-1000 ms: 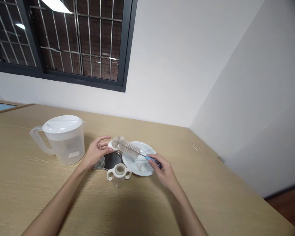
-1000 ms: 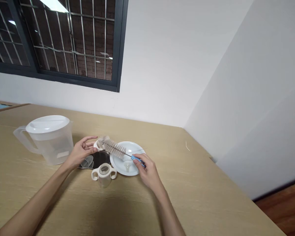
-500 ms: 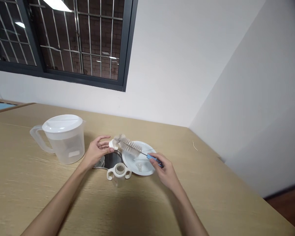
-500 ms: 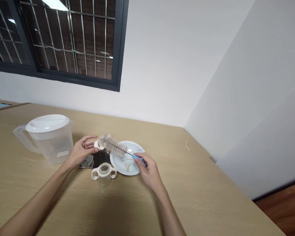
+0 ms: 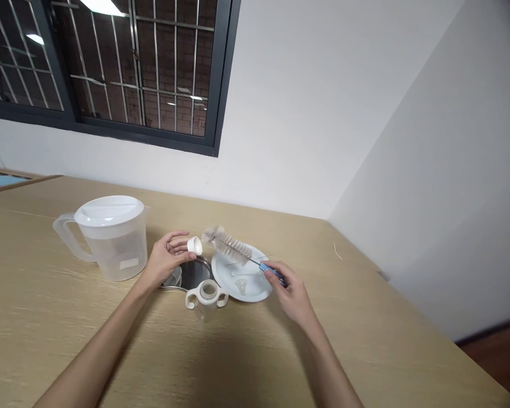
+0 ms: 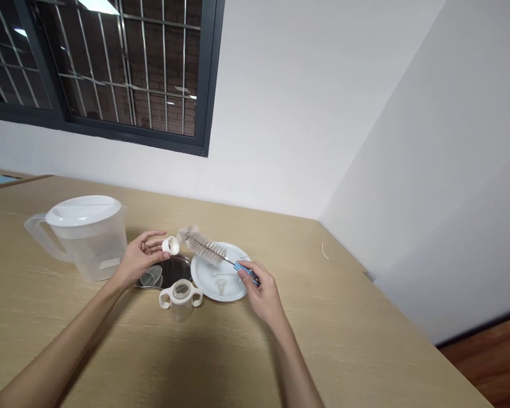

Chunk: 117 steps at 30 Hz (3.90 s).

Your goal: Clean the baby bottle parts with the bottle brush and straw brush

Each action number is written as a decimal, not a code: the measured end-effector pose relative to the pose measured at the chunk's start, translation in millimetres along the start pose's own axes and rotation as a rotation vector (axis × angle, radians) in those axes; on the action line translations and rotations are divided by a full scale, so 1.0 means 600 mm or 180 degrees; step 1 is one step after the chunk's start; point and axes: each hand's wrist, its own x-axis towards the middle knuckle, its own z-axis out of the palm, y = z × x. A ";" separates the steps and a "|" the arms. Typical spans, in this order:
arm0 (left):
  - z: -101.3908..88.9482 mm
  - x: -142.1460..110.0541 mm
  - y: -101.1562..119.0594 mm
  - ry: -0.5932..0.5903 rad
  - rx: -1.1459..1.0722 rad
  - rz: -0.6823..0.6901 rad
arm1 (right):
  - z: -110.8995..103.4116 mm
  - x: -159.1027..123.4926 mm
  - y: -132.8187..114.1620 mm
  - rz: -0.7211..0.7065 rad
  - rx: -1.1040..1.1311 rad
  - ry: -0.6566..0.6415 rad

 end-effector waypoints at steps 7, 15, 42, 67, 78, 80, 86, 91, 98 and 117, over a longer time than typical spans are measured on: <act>0.005 -0.002 0.002 -0.0075 -0.0022 0.0043 | 0.010 -0.003 -0.011 0.0020 -0.0194 -0.0363; -0.004 0.001 0.006 0.0146 -0.0060 0.0064 | -0.006 0.002 0.003 0.0088 -0.0098 -0.0131; 0.003 0.000 -0.007 0.0112 0.0044 0.0048 | -0.001 0.001 0.003 0.0074 0.0051 0.0036; 0.012 -0.005 -0.003 0.0139 0.0051 0.0214 | 0.009 -0.002 -0.007 0.0035 -0.0194 -0.0429; 0.014 -0.004 -0.003 0.0057 -0.0013 0.0201 | -0.003 0.001 0.006 0.0051 0.0030 0.0019; 0.017 -0.006 -0.004 0.0033 -0.0036 0.0197 | 0.005 -0.001 0.002 0.0021 -0.0032 -0.0078; 0.015 -0.004 -0.010 0.0023 0.0077 0.0176 | 0.012 -0.003 -0.001 -0.0211 -0.0311 -0.0184; 0.005 0.001 -0.013 0.0039 0.0026 0.0145 | 0.003 -0.001 0.005 -0.0291 -0.0326 -0.0161; 0.000 0.002 -0.008 0.0024 0.0107 0.0102 | -0.009 0.004 0.012 -0.0206 -0.0171 0.0117; -0.010 0.001 0.008 -0.0161 0.0240 -0.0076 | -0.007 0.002 0.010 -0.0246 -0.0401 0.0201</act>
